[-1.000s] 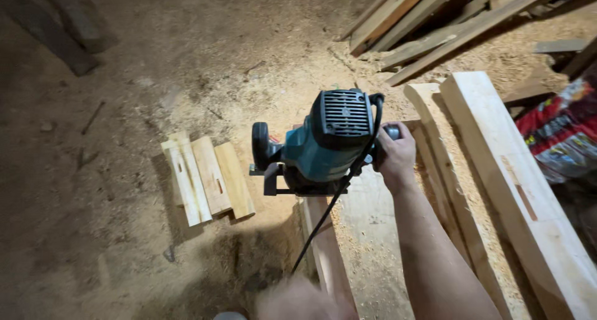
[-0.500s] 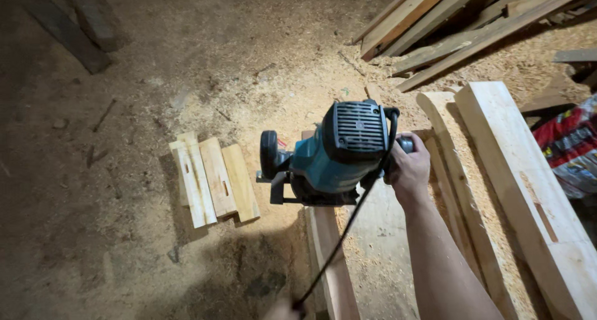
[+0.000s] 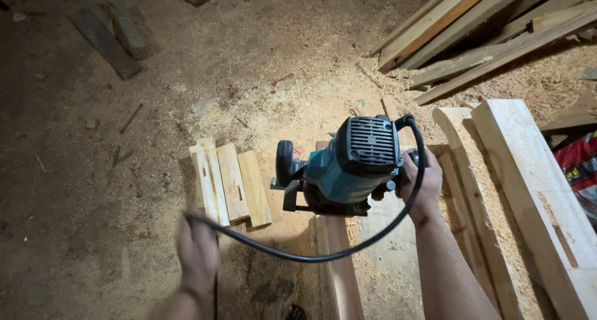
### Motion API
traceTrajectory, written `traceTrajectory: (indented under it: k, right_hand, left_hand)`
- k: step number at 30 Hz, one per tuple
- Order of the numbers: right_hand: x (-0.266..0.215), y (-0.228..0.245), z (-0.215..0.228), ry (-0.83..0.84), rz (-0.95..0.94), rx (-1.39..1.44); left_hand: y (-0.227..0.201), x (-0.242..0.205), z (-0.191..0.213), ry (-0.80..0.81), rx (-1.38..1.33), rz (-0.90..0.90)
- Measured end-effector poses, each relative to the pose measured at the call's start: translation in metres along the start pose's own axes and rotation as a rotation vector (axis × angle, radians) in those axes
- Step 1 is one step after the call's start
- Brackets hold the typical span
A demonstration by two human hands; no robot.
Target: The person uses a handheld electric router to shape a groove along a long wooden plank. The person moves the router steadily along the wood, producing sawdust, and briefly lifts the tool before continuing the pass.
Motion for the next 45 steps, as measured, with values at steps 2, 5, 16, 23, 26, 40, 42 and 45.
traceTrajectory:
  k: [2, 5, 16, 23, 26, 40, 42, 45]
  right_hand:
    - [0.001, 0.000, -0.001, -0.002, -0.005, 0.022]
    - [0.006, -0.001, -0.003, -0.010, 0.005, 0.020]
    - [-0.002, 0.007, -0.002, -0.026, 0.008, -0.007]
    - [0.016, -0.009, 0.007, 0.006, 0.114, 0.029]
    - [0.018, -0.011, 0.012, 0.007, 0.170, 0.041]
    - [0.011, -0.013, 0.014, 0.014, 0.066, 0.000]
    - [0.010, -0.005, 0.013, 0.103, 0.243, 0.040]
    - [0.009, -0.006, 0.010, 0.088, 0.250, -0.017]
  left_hand:
    - [-0.046, 0.055, -0.018, 0.078, -0.105, -0.129]
    - [-0.130, 0.141, -0.056, 0.105, -0.130, -0.409]
    - [-0.064, 0.169, -0.127, 0.330, 1.582, -0.067]
    - [-0.107, 0.017, -0.142, 0.429, 0.771, -1.197]
    - [-0.140, 0.008, -0.155, 0.566, 0.796, -1.355]
    - [-0.054, 0.151, -0.137, 0.297, 0.918, 0.336]
    - [-0.019, 0.128, -0.151, 0.392, 0.430, 0.441]
    - [-0.007, 0.088, -0.158, 0.449, -0.007, 0.279]
Point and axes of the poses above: each hand's wrist, its own x-axis towards the middle knuckle, its own z-axis out of the back of the hand, y = z × x, the point moved 7 cm from there along x, towards the middle knuckle, and after that the axes turned 7 degrees about z, right-handed, at the moved point
